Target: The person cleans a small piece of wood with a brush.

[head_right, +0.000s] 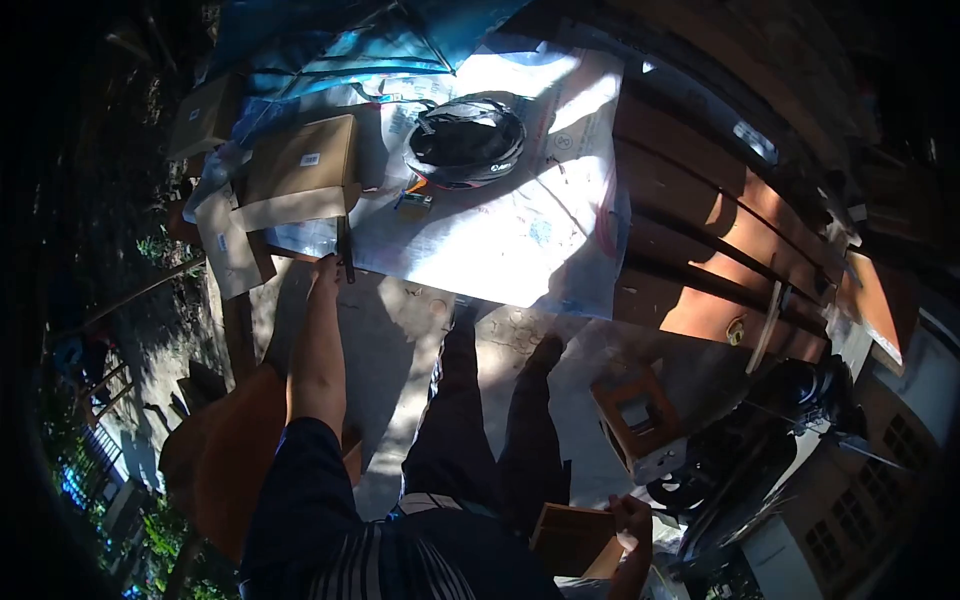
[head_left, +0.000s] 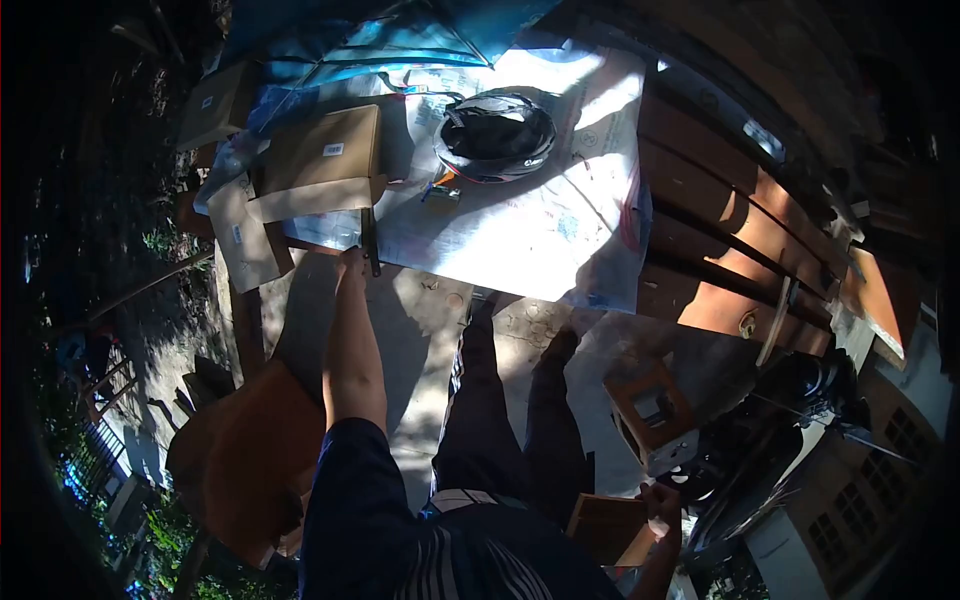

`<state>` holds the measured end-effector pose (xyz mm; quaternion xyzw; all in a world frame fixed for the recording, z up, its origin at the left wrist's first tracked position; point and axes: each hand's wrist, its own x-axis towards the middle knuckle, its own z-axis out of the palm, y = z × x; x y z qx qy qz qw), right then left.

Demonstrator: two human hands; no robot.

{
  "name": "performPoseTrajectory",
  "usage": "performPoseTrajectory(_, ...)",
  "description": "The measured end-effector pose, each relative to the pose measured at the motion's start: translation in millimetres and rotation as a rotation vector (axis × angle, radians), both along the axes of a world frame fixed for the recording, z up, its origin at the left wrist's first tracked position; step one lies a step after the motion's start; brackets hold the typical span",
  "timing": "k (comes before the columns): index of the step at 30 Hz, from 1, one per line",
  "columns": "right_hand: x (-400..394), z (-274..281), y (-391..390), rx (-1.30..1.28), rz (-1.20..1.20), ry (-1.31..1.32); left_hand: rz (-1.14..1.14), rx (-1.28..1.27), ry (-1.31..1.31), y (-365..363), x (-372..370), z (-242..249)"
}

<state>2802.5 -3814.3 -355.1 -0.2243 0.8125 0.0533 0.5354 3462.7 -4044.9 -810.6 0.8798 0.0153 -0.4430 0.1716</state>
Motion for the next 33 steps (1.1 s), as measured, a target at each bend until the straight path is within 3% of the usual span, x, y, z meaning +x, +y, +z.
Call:
performPoseTrajectory(1,-3,10,25,-0.037,-0.127,0.025,0.143,-0.103,0.31,3,18,-15)
performPoseTrajectory(3,-16,1,52,-0.042,-0.222,-0.031,0.047,-0.016,0.358,8,27,-13)
performPoseTrajectory(5,-15,-4,65,-0.178,-0.422,-0.162,0.128,0.032,0.353,17,32,-15)
performPoseTrajectory(6,-5,8,48,-0.121,-0.439,-0.16,0.132,0.023,0.352,22,29,-7)
performPoseTrajectory(11,1,-4,65,-0.24,-0.308,-0.086,0.042,-0.209,0.441,33,24,52)
performPoseTrajectory(15,13,15,58,-0.214,-0.24,-0.005,-0.022,-0.198,0.607,26,38,72)
performPoseTrajectory(22,13,8,107,-0.268,-0.286,0.075,0.034,0.007,0.488,11,16,111)
performPoseTrajectory(26,-2,3,122,-0.327,-0.237,0.129,-0.099,-0.006,0.506,15,23,94)
performPoseTrajectory(28,-11,-4,127,-0.416,-0.238,0.13,-0.046,0.096,0.137,12,3,96)
performPoseTrajectory(30,-25,-10,130,-0.308,-0.291,0.018,-0.161,0.003,0.186,24,5,106)
performPoseTrajectory(32,-27,-4,128,-0.337,-0.4,-0.068,-0.041,-0.022,0.098,35,8,105)
performPoseTrajectory(33,-32,-6,135,-0.334,-0.299,-0.044,-0.03,-0.035,0.063,40,15,101)
